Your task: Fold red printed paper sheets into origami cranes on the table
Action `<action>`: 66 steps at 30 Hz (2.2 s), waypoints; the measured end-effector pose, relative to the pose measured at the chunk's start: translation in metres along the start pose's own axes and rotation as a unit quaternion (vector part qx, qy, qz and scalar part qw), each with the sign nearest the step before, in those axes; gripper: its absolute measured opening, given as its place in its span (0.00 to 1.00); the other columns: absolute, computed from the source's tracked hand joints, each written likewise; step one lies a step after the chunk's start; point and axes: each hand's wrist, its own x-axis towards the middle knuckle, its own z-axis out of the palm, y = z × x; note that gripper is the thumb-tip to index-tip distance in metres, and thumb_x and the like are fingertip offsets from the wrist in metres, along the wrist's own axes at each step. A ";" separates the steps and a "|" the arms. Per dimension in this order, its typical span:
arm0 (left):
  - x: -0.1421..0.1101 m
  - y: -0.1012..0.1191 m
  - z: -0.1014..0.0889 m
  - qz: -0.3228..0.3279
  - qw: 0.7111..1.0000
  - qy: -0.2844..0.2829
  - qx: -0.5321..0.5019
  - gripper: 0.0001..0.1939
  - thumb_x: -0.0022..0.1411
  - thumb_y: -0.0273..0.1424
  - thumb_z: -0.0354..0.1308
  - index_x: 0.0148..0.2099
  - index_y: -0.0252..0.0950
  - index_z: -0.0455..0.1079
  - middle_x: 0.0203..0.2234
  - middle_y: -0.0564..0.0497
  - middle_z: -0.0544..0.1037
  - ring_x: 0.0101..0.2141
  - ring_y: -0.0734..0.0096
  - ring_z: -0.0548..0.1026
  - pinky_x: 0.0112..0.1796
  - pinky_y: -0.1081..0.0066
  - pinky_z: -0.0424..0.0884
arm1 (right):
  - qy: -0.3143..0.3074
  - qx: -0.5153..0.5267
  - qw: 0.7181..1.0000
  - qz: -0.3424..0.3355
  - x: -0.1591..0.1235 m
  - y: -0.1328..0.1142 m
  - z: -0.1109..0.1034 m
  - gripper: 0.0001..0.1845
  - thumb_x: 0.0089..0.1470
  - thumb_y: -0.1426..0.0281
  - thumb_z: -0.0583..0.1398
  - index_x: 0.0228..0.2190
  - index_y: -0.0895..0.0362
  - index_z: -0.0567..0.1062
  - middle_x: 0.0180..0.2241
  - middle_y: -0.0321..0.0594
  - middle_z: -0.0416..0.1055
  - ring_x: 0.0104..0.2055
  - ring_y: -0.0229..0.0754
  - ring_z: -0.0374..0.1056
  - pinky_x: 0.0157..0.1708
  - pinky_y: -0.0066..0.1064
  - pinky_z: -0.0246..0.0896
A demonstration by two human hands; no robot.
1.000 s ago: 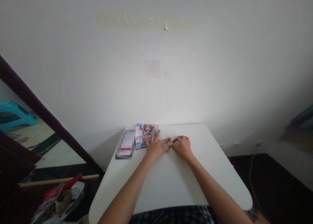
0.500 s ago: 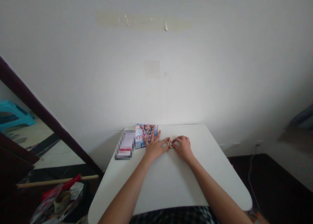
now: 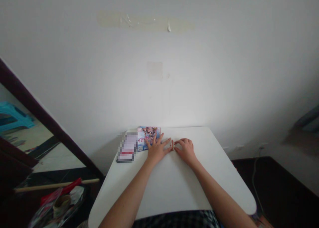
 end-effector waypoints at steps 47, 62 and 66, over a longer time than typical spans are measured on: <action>0.006 0.002 0.009 -0.026 0.991 0.034 -0.130 0.08 0.52 0.36 0.72 0.37 0.49 0.81 0.56 0.51 0.75 0.60 0.46 0.65 0.62 0.26 0.36 | 0.012 0.042 0.999 0.029 0.005 0.002 0.006 0.06 0.52 0.65 0.65 0.34 0.47 0.82 0.45 0.38 0.74 0.55 0.51 0.61 0.57 0.43 0.51; 0.005 0.002 0.010 -0.021 0.991 0.034 -0.131 0.06 0.53 0.35 0.70 0.36 0.48 0.81 0.55 0.50 0.75 0.60 0.48 0.65 0.62 0.25 0.36 | 0.019 0.041 0.999 0.011 0.003 -0.001 0.004 0.06 0.52 0.67 0.67 0.34 0.46 0.83 0.45 0.37 0.75 0.54 0.50 0.61 0.57 0.42 0.50; 0.004 0.002 0.007 -0.003 0.990 0.026 -0.136 0.09 0.51 0.36 0.72 0.38 0.48 0.81 0.57 0.49 0.74 0.62 0.48 0.63 0.61 0.25 0.37 | 0.029 0.035 0.999 0.004 0.002 -0.001 0.003 0.04 0.53 0.67 0.66 0.33 0.46 0.82 0.42 0.37 0.76 0.53 0.48 0.63 0.55 0.41 0.51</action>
